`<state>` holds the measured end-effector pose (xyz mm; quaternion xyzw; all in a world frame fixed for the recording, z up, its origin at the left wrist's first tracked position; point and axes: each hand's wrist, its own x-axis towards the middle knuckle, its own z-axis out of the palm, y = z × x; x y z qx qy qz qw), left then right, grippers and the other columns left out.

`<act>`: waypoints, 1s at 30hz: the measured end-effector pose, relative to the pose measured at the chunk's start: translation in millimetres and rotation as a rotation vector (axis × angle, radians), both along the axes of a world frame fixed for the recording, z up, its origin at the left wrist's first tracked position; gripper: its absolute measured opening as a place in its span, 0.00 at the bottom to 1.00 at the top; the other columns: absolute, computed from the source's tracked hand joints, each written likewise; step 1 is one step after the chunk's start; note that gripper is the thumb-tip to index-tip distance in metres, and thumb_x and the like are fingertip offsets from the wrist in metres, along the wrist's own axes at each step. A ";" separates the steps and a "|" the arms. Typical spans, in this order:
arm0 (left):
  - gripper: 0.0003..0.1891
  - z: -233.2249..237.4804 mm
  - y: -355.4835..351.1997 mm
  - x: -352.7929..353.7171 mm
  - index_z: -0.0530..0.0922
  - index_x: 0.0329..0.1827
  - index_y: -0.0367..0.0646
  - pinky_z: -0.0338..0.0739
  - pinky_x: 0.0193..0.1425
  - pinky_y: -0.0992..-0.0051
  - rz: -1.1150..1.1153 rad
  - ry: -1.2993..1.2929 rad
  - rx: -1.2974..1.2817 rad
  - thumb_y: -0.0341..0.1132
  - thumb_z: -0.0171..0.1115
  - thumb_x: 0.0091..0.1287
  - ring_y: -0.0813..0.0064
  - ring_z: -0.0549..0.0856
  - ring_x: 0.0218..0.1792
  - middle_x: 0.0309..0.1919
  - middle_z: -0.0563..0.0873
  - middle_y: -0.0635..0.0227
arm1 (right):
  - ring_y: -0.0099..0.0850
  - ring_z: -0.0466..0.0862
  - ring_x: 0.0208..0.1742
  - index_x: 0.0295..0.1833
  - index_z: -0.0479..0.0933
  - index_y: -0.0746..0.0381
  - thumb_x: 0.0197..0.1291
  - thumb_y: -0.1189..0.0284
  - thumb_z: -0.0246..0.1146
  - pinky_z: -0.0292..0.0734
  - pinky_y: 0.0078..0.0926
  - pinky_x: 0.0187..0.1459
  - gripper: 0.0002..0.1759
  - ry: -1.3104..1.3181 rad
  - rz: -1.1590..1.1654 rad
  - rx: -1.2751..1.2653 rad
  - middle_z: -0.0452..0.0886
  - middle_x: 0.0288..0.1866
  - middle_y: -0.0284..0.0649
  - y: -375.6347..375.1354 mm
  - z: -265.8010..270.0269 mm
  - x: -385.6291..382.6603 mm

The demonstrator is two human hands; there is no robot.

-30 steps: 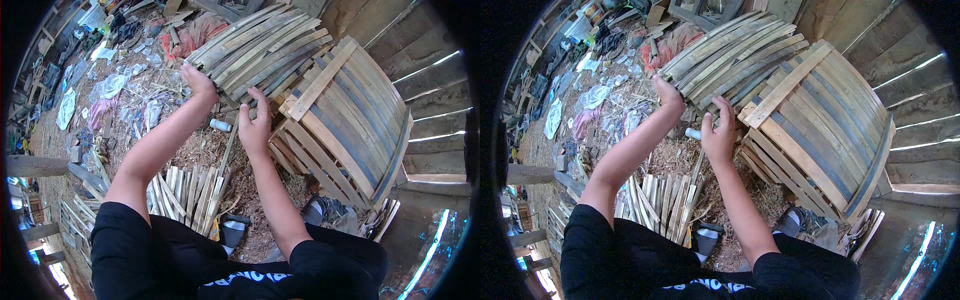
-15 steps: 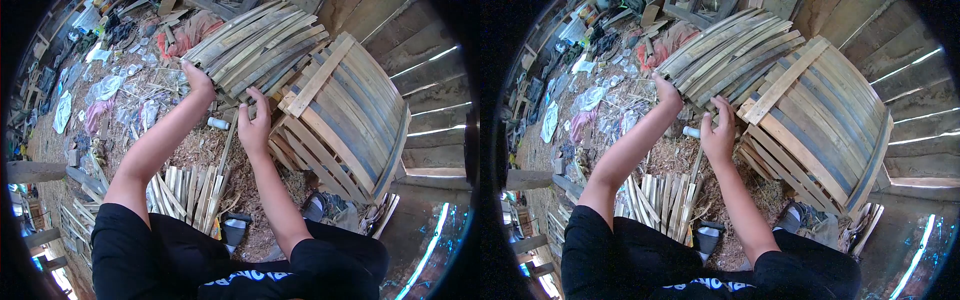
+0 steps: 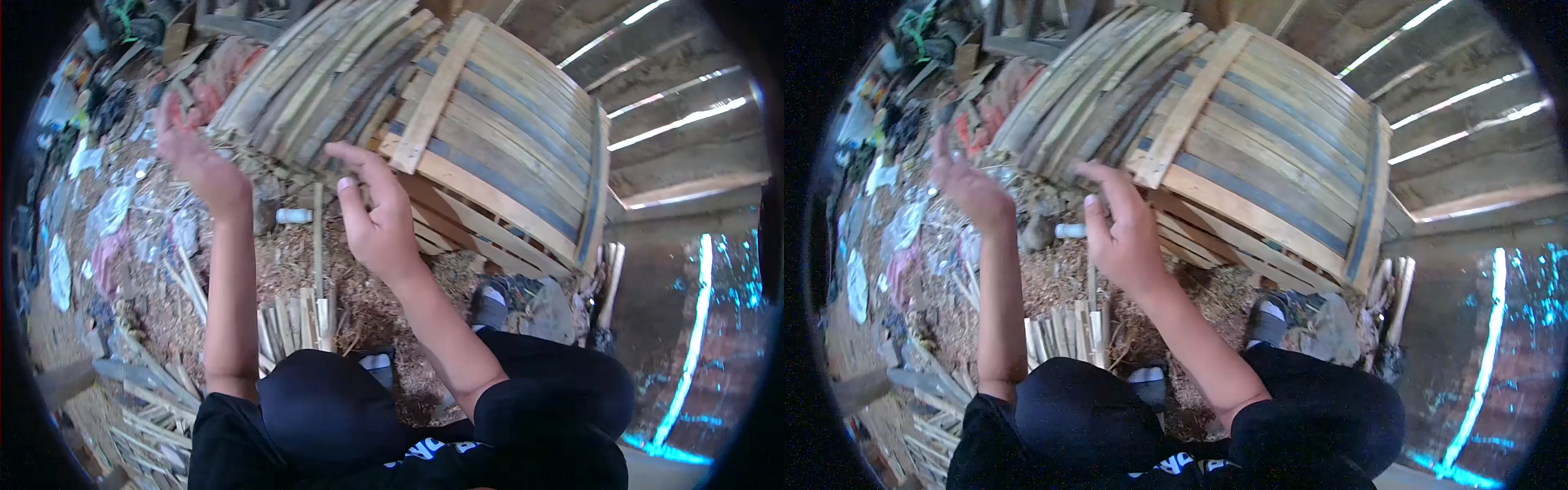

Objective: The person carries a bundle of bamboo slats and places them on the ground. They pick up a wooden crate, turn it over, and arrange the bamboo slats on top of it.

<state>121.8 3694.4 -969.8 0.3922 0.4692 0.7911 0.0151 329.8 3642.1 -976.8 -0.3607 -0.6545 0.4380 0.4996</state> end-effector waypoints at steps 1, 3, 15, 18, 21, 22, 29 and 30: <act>0.36 1.8 -6.3 9.0 0.70 0.79 0.36 0.47 0.92 0.52 0.004 -0.006 0.031 0.60 0.31 0.91 0.56 0.66 0.85 0.83 0.67 0.49 | 0.35 0.84 0.72 0.72 0.78 0.68 0.81 0.79 0.55 0.75 0.31 0.74 0.19 -0.077 0.058 -0.032 0.86 0.70 0.46 -3.7 15.5 11.4; 0.38 -4.4 -14.3 31.1 0.72 0.78 0.38 0.46 0.92 0.51 -0.012 -0.043 0.071 0.62 0.27 0.90 0.57 0.67 0.85 0.83 0.69 0.50 | 0.38 0.85 0.72 0.74 0.75 0.69 0.81 0.81 0.53 0.78 0.35 0.74 0.21 0.071 0.157 -0.138 0.85 0.70 0.48 -9.9 35.2 24.9; 0.12 22.5 -5.1 133.6 0.87 0.59 0.40 0.67 0.84 0.51 -0.687 0.622 -0.122 0.31 0.65 0.76 0.45 0.78 0.79 0.73 0.84 0.52 | 0.32 0.89 0.62 0.64 0.86 0.63 0.77 0.77 0.64 0.82 0.32 0.66 0.14 -0.582 -0.800 0.166 0.91 0.59 0.45 13.7 84.7 215.9; 0.12 27.4 -2.2 147.1 0.86 0.57 0.41 0.68 0.84 0.47 -0.639 0.761 -0.116 0.33 0.68 0.74 0.44 0.78 0.78 0.72 0.84 0.54 | 0.34 0.88 0.65 0.62 0.87 0.61 0.78 0.77 0.62 0.79 0.32 0.68 0.14 -0.883 -0.891 0.193 0.91 0.61 0.45 6.8 76.2 259.8; 0.14 22.7 0.4 154.8 0.86 0.59 0.43 0.69 0.83 0.45 -0.580 0.872 -0.158 0.36 0.69 0.73 0.46 0.79 0.77 0.71 0.85 0.55 | 0.35 0.87 0.67 0.64 0.87 0.62 0.80 0.76 0.60 0.78 0.32 0.70 0.14 -0.661 -0.819 0.032 0.91 0.62 0.45 1.2 53.4 293.1; 0.15 19.8 0.9 155.5 0.86 0.60 0.43 0.69 0.84 0.46 -0.530 0.912 -0.199 0.36 0.69 0.73 0.47 0.80 0.77 0.71 0.85 0.55 | 0.33 0.86 0.67 0.64 0.87 0.62 0.82 0.76 0.58 0.76 0.30 0.71 0.15 -0.595 -0.823 0.007 0.90 0.63 0.43 -1.6 51.0 297.3; 0.20 23.4 -3.1 151.3 0.84 0.69 0.40 0.68 0.85 0.49 -0.507 1.079 -0.282 0.38 0.66 0.77 0.51 0.77 0.79 0.76 0.82 0.56 | 0.29 0.84 0.67 0.66 0.86 0.62 0.81 0.75 0.63 0.75 0.26 0.71 0.14 -0.382 -0.804 -0.025 0.89 0.65 0.39 -1.5 36.0 309.1; 0.21 24.7 -3.6 151.1 0.83 0.70 0.41 0.67 0.86 0.49 -0.504 1.088 -0.296 0.38 0.64 0.78 0.51 0.76 0.80 0.76 0.82 0.56 | 0.31 0.84 0.70 0.67 0.86 0.61 0.77 0.71 0.69 0.76 0.26 0.70 0.17 -0.373 -0.812 -0.037 0.88 0.68 0.43 1.6 30.3 315.5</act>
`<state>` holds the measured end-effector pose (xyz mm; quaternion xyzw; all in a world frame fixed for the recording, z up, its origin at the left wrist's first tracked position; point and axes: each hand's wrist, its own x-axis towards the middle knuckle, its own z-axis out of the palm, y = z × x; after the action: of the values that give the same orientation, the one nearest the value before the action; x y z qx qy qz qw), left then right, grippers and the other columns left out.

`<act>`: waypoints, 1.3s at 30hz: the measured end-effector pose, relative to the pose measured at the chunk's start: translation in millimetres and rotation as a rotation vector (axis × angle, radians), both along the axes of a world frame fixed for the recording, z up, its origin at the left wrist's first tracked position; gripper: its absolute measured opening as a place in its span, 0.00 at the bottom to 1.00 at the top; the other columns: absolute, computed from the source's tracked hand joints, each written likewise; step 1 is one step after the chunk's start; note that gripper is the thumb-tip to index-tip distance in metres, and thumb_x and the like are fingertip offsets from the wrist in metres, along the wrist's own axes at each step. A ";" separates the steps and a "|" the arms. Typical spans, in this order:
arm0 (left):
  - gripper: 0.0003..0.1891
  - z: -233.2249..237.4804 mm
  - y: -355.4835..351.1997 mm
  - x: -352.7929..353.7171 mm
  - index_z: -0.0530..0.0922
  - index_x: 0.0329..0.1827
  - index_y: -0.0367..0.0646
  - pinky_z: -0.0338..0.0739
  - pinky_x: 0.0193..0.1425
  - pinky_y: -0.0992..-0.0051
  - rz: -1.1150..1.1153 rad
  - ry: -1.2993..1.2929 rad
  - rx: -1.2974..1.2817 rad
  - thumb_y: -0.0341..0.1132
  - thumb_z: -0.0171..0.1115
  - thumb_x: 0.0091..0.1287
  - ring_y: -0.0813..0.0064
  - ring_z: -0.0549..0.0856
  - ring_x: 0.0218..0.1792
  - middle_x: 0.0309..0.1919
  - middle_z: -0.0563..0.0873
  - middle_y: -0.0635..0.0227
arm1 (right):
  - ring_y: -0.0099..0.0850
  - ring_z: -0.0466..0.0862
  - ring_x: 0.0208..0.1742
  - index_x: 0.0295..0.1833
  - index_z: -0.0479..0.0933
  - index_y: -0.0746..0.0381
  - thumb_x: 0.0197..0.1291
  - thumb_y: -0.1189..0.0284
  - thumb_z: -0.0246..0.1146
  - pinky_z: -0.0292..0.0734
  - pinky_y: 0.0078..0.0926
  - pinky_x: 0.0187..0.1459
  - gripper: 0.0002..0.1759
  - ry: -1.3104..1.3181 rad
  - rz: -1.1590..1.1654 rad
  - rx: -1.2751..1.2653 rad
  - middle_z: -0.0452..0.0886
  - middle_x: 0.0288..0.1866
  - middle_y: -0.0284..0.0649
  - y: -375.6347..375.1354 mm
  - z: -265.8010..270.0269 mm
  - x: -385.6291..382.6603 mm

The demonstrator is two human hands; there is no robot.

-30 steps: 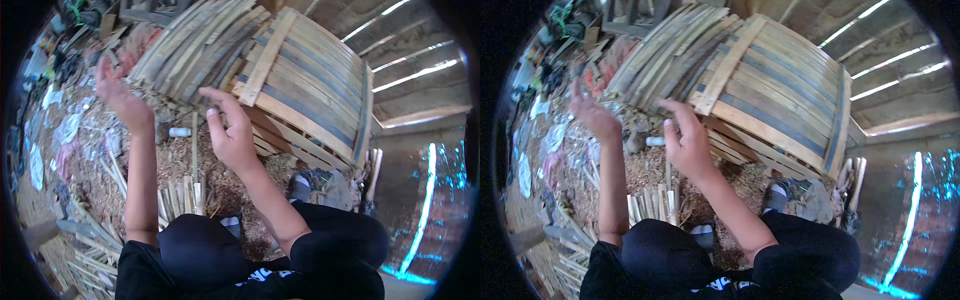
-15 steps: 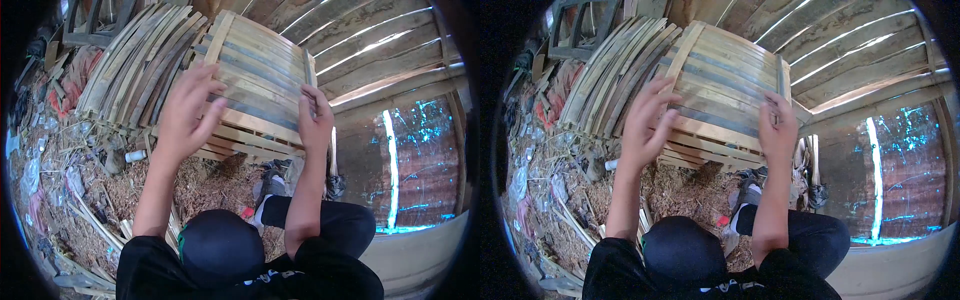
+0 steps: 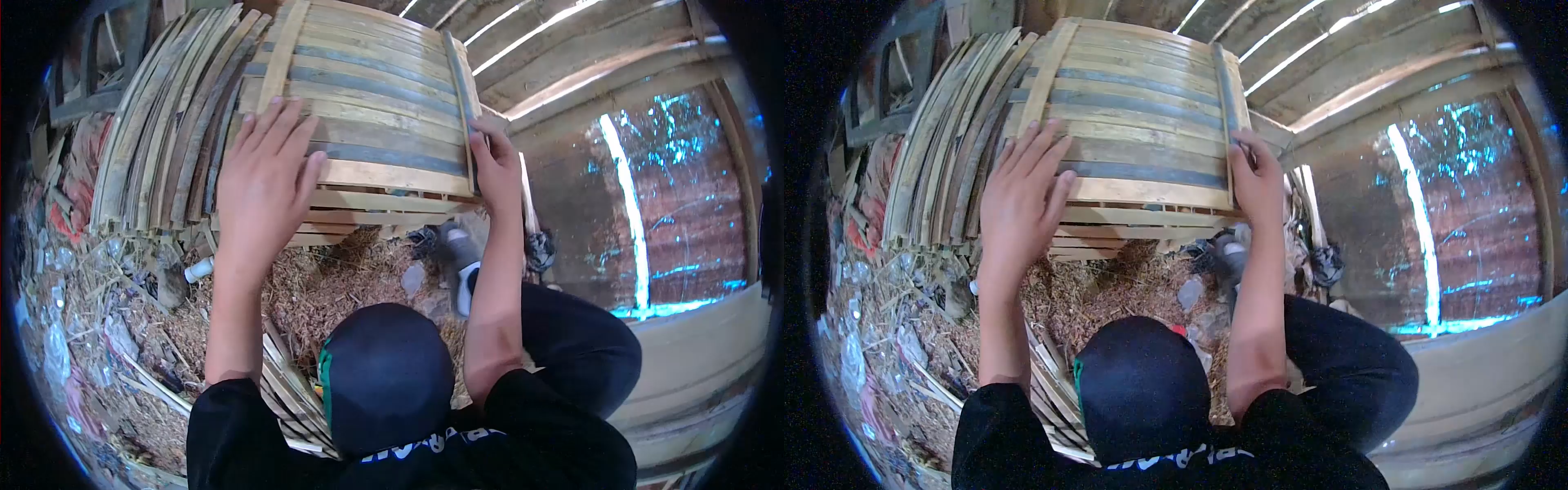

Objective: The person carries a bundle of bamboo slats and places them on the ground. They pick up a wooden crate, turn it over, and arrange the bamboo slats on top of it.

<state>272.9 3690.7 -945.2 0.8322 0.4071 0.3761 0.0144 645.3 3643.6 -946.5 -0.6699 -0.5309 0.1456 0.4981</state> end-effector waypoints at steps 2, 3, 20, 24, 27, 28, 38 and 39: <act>0.22 -0.8 1.4 -1.8 0.82 0.73 0.41 0.66 0.87 0.50 0.006 0.048 -0.012 0.38 0.62 0.80 0.51 0.74 0.82 0.78 0.81 0.57 | 0.34 0.83 0.72 0.67 0.86 0.60 0.74 0.69 0.71 0.76 0.28 0.71 0.19 -0.015 -0.038 -0.013 0.87 0.70 0.46 -3.0 5.0 -16.8; 0.22 -0.7 1.5 -1.6 0.82 0.73 0.41 0.66 0.87 0.50 -0.003 0.071 -0.004 0.38 0.62 0.80 0.51 0.74 0.82 0.78 0.81 0.57 | 0.38 0.83 0.75 0.67 0.86 0.59 0.71 0.67 0.74 0.76 0.30 0.72 0.21 -0.045 -0.054 -0.026 0.86 0.72 0.49 -2.4 5.6 -23.2; 0.22 11.6 -13.5 23.5 0.81 0.77 0.47 0.58 0.90 0.50 0.102 0.164 -0.075 0.41 0.58 0.83 0.54 0.71 0.85 0.80 0.80 0.62 | 0.63 0.80 0.73 0.61 0.90 0.65 0.63 0.77 0.65 0.66 0.60 0.83 0.21 -0.430 -0.217 0.096 0.85 0.67 0.61 -23.7 4.4 -39.2; 0.23 12.4 -14.0 31.9 0.81 0.76 0.46 0.61 0.88 0.48 0.095 0.200 -0.051 0.40 0.59 0.82 0.50 0.73 0.83 0.79 0.81 0.59 | 0.62 0.76 0.78 0.61 0.89 0.69 0.64 0.78 0.65 0.64 0.58 0.84 0.20 -0.327 -0.176 0.081 0.81 0.72 0.63 -16.7 5.5 -29.0; 0.23 19.0 -19.2 41.4 0.81 0.77 0.47 0.60 0.89 0.48 0.103 0.217 -0.071 0.40 0.57 0.83 0.49 0.72 0.83 0.79 0.80 0.58 | 0.62 0.81 0.72 0.59 0.90 0.67 0.64 0.78 0.66 0.73 0.53 0.79 0.18 -0.349 -0.208 0.125 0.84 0.69 0.60 -16.2 5.5 -24.5; 0.23 19.0 -18.3 41.5 0.81 0.78 0.47 0.60 0.89 0.48 0.102 0.237 -0.074 0.40 0.56 0.84 0.50 0.72 0.84 0.80 0.80 0.58 | 0.63 0.80 0.72 0.59 0.89 0.69 0.64 0.78 0.67 0.72 0.54 0.79 0.19 -0.370 -0.217 0.147 0.83 0.69 0.62 -17.5 4.2 -24.5; 0.25 21.4 -15.6 44.1 0.77 0.81 0.45 0.60 0.89 0.54 0.085 0.321 -0.140 0.40 0.53 0.85 0.48 0.68 0.86 0.82 0.77 0.56 | 0.62 0.76 0.79 0.71 0.82 0.69 0.71 0.68 0.69 0.67 0.53 0.83 0.27 0.292 0.011 0.230 0.79 0.76 0.61 -34.0 7.2 1.2; 0.25 24.9 -15.6 43.9 0.76 0.82 0.45 0.60 0.89 0.54 0.069 0.340 -0.144 0.40 0.53 0.85 0.48 0.67 0.86 0.83 0.75 0.56 | 0.61 0.75 0.81 0.72 0.81 0.68 0.72 0.65 0.70 0.64 0.55 0.84 0.28 0.593 0.083 0.308 0.79 0.78 0.59 -42.4 15.8 10.9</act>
<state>316.7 3675.1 -920.2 0.8661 0.4578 0.2003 -0.0082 656.2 3601.2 -930.7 -0.4929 -0.4055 0.2725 0.7200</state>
